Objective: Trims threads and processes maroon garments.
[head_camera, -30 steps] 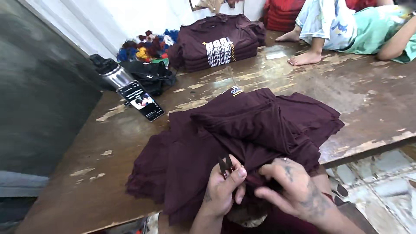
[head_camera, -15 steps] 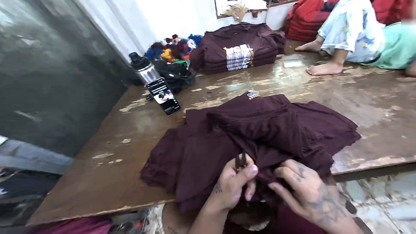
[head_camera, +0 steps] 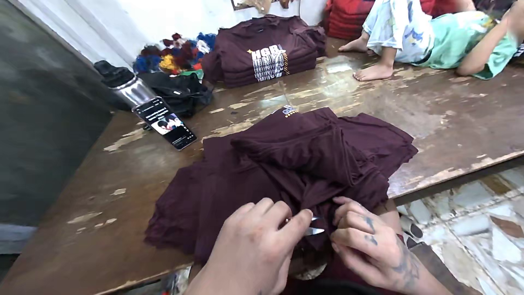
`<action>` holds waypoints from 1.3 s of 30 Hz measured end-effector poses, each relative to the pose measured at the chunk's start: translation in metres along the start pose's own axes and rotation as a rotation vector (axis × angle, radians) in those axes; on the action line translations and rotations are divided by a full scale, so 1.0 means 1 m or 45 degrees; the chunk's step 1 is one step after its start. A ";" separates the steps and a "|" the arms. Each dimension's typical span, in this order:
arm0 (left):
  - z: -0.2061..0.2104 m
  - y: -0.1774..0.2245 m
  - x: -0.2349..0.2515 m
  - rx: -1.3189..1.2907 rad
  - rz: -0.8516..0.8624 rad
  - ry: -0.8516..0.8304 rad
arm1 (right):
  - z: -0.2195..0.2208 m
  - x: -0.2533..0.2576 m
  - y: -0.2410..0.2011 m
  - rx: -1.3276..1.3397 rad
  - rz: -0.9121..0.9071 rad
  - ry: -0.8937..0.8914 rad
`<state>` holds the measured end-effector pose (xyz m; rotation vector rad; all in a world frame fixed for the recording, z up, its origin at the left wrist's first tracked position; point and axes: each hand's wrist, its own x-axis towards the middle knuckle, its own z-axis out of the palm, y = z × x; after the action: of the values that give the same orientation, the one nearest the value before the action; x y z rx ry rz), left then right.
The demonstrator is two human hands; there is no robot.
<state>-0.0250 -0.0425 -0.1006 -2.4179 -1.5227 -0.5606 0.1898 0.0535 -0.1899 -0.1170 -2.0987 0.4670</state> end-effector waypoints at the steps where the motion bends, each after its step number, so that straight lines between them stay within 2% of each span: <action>1: -0.002 0.002 0.001 0.025 0.040 -0.021 | 0.001 0.001 0.000 0.001 0.001 0.009; 5: 0.001 0.003 0.002 0.028 0.119 -0.049 | 0.003 -0.001 -0.001 0.038 -0.021 0.018; 7: 0.002 0.000 -0.001 -0.022 0.036 -0.013 | 0.001 -0.006 0.000 0.047 -0.037 -0.018; 9: 0.005 -0.001 -0.005 -0.177 -0.180 0.075 | -0.004 -0.009 0.002 0.056 -0.034 -0.032; 11: 0.016 0.001 -0.006 -0.402 -0.476 0.222 | -0.009 -0.002 0.005 -0.049 0.002 0.018; 13: 0.033 0.007 -0.004 -0.699 -0.666 0.290 | -0.008 0.007 0.006 -0.250 0.054 0.027; 17: 0.052 0.012 -0.005 -1.401 -0.596 0.346 | 0.010 0.012 0.012 -0.462 0.056 -0.041; 20: 0.054 0.009 -0.012 -1.882 -0.635 0.344 | -0.004 0.000 0.012 -0.179 0.100 -0.148; 23: 0.056 0.005 -0.015 -2.040 -0.615 0.260 | -0.012 -0.003 0.014 -0.044 0.088 -0.204; 25: 0.052 0.004 -0.013 -1.812 -0.635 0.259 | -0.008 -0.004 0.014 -0.041 0.071 -0.163; 28: 0.034 0.006 -0.008 -0.701 -0.649 0.223 | -0.006 -0.001 0.010 0.015 0.041 -0.086; 30: 0.029 0.006 -0.010 -0.310 -0.522 0.197 | -0.006 -0.003 0.010 0.037 0.008 -0.058; 34: 0.014 0.008 -0.015 -0.067 -0.155 0.144 | -0.007 -0.002 0.007 0.067 0.003 -0.042; 39: 0.023 0.012 -0.015 0.035 -0.023 0.158 | -0.002 -0.005 0.003 0.054 -0.023 -0.030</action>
<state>-0.0159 -0.0508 -0.1275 -2.3052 -1.4924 -0.6753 0.1938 0.0553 -0.1941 -0.0678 -2.1102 0.5040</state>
